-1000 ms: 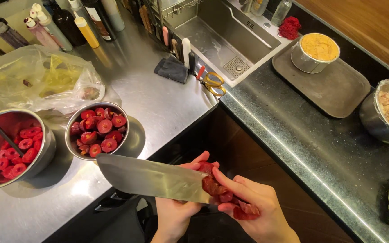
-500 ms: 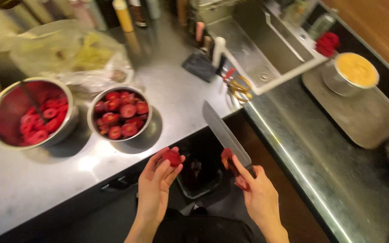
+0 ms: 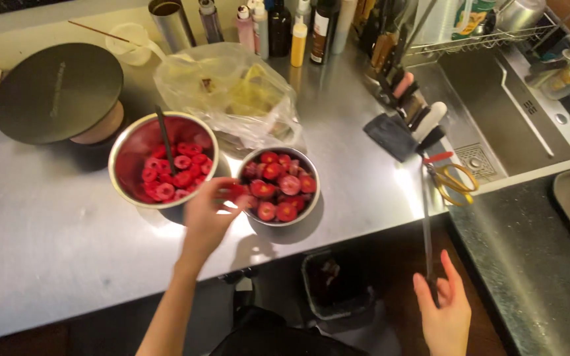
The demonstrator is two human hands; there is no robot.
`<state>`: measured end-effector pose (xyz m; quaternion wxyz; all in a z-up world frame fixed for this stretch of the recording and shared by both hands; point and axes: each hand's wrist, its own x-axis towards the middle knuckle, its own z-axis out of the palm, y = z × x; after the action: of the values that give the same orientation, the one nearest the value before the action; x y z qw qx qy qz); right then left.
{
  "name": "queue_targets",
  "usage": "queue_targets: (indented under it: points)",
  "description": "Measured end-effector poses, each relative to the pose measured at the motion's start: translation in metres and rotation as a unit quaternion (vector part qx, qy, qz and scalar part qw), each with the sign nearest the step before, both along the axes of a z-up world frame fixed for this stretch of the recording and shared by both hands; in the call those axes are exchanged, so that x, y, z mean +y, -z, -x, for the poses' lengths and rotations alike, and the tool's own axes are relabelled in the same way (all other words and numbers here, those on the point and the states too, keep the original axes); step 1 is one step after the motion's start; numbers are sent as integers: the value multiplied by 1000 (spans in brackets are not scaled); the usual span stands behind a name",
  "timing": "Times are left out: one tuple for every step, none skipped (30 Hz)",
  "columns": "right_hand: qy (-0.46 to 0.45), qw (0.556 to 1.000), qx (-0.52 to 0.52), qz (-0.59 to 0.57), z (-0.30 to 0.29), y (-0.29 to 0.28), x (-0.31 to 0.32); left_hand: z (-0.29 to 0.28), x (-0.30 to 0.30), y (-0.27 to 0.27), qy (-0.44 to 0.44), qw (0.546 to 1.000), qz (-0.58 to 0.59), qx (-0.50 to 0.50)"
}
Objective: Peeling and pitting fruit using a kitchen knife and sorting them into bowls.
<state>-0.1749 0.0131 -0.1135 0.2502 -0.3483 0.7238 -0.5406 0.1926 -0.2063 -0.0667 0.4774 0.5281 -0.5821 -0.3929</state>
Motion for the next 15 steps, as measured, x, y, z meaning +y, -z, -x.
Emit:
queue_targets:
  points:
    - [2,1000,0,0,-13,-5,-11,-5,-13,2,2,1000,0,0]
    - [20,999,-35,-1,-26,-9,-25,-12,-25,4,0,997,49,-57]
    - [38,997,-70,-1,-39,-13,-39,-20,-37,6,-1,989,98,-113]
    - [38,997,-70,1,-50,-16,-51,-39,-53,11,-1,988,100,-114]
    - [43,997,-59,0,-61,-19,-63,-59,-70,15,-56,972,117,-195]
    - [52,997,-48,-2,-73,-22,-71,-76,-86,21,-106,947,132,-274]
    - [57,997,-49,-2,-84,-20,-79,-98,-103,32,-101,947,133,-274]
    - [44,999,-32,3,-92,-18,-86,-117,-118,45,-116,929,81,-343]
    - [32,999,-14,7,-99,-16,-93,-136,-134,57,-129,903,28,-409]
    - [37,999,-13,10,-107,-16,-98,-144,-146,71,-125,904,33,-407]
    - [34,999,3,-3,-115,-16,-104,-152,-159,84,-107,888,5,-448]
    - [31,999,20,-16,-123,-16,-109,-159,-171,97,-89,868,-22,-487]
    - [36,999,22,-14,-128,-16,-114,-164,-176,107,-86,870,-18,-486]
    - [48,998,5,-40,-132,-16,-118,-168,-181,117,-68,862,-22,-502]
    - [59,996,-11,-66,-137,-16,-123,-172,-187,127,-50,854,-27,-518]
